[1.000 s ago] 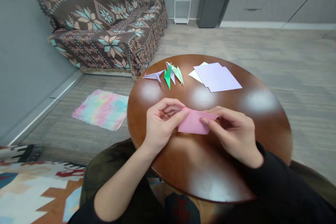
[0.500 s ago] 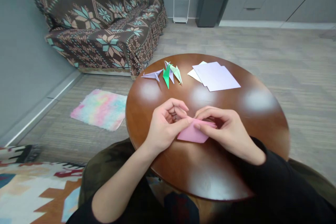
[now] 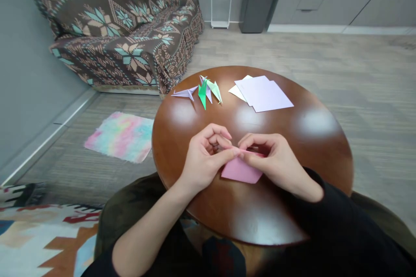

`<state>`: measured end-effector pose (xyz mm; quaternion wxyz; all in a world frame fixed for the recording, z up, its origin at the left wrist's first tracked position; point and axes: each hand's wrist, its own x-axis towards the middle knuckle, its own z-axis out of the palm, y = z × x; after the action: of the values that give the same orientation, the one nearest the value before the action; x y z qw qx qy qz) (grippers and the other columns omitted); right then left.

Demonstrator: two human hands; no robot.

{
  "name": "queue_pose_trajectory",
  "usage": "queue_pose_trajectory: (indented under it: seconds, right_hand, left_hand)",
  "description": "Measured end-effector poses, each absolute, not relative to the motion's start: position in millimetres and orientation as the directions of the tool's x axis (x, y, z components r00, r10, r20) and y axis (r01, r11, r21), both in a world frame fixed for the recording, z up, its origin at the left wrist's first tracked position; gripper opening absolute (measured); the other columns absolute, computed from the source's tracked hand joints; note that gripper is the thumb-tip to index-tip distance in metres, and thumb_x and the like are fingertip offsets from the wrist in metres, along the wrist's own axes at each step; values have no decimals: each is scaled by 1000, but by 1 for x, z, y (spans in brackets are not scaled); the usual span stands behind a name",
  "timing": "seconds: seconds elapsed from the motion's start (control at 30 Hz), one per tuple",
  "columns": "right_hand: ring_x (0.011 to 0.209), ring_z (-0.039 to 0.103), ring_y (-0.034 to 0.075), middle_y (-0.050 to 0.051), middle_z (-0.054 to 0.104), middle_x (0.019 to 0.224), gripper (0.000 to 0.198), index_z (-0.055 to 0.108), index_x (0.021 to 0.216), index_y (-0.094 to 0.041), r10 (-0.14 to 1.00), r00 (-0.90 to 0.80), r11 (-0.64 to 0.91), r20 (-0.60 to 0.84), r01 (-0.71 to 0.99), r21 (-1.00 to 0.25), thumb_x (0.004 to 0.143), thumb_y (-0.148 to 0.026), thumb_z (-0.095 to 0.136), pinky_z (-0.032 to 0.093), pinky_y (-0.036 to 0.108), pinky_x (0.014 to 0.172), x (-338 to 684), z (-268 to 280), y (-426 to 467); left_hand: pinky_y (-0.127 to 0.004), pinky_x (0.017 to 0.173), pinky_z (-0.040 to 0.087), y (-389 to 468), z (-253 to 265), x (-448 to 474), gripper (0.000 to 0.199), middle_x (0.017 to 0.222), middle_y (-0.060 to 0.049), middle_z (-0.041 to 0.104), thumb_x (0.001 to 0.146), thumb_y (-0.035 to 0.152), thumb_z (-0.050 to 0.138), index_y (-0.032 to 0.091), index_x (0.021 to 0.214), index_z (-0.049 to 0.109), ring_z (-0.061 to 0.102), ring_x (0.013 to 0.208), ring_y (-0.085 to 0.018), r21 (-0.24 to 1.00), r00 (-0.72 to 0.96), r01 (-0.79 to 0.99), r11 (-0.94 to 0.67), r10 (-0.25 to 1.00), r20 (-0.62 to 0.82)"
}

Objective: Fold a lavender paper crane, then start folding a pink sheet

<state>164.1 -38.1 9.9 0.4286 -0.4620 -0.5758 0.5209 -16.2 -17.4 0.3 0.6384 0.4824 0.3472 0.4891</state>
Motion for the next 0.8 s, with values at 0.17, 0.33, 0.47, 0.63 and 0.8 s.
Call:
queue_pose_trajectory:
  seconds: [0.17, 0.33, 0.47, 0.63, 0.8]
  right_hand:
    - [66, 59, 15, 2, 70, 73, 7, 72, 72, -17, 985, -170, 31, 12, 108, -994, 78, -19, 74, 45, 25, 60, 160, 12, -39]
    - [59, 52, 13, 0, 65, 66, 7, 73, 71, -15, 990, -141, 2, -22, 168, -986, 75, -21, 73, 41, 25, 55, 161, 16, -39]
    - [55, 46, 11, -2, 57, 60, 9, 70, 67, -15, 991, -125, -32, -55, 177, -984, 73, -21, 72, 35, 24, 51, 163, 15, -38]
    - [57, 46, 11, -2, 58, 61, 8, 68, 65, -15, 991, -116, -53, -73, 166, -985, 70, -20, 72, 34, 24, 51, 165, 15, -37]
    - [57, 47, 11, -2, 61, 62, 9, 72, 69, -14, 992, -99, -70, -80, 99, -993, 70, -22, 77, 34, 24, 52, 166, 13, -36]
  left_hand:
    - [-21, 64, 47, -16, -3, -15, 35, 66, 4, 68, 64, 12, 92, 19, 87, 66, 61, 63, -11, 934, 256, -351, 60, 966, 35]
    - [-21, 65, 48, -13, -9, -16, 35, 68, 5, 66, 66, 17, 92, 20, 85, 64, 61, 64, -11, 910, 195, -412, 56, 980, 29]
    - [-21, 67, 48, -10, -7, -19, 30, 72, 4, 66, 70, 22, 91, 20, 87, 66, 61, 67, -11, 913, 163, -406, 28, 986, 43]
    - [-22, 62, 44, -11, 0, -19, 18, 70, 0, 65, 81, 29, 82, 16, 74, 71, 55, 64, -11, 985, 293, -170, 22, 956, 29]
    - [-23, 60, 43, -16, 4, -15, 21, 67, 1, 63, 82, 30, 80, 16, 70, 70, 54, 63, -12, 992, 290, -125, -3, 956, 39]
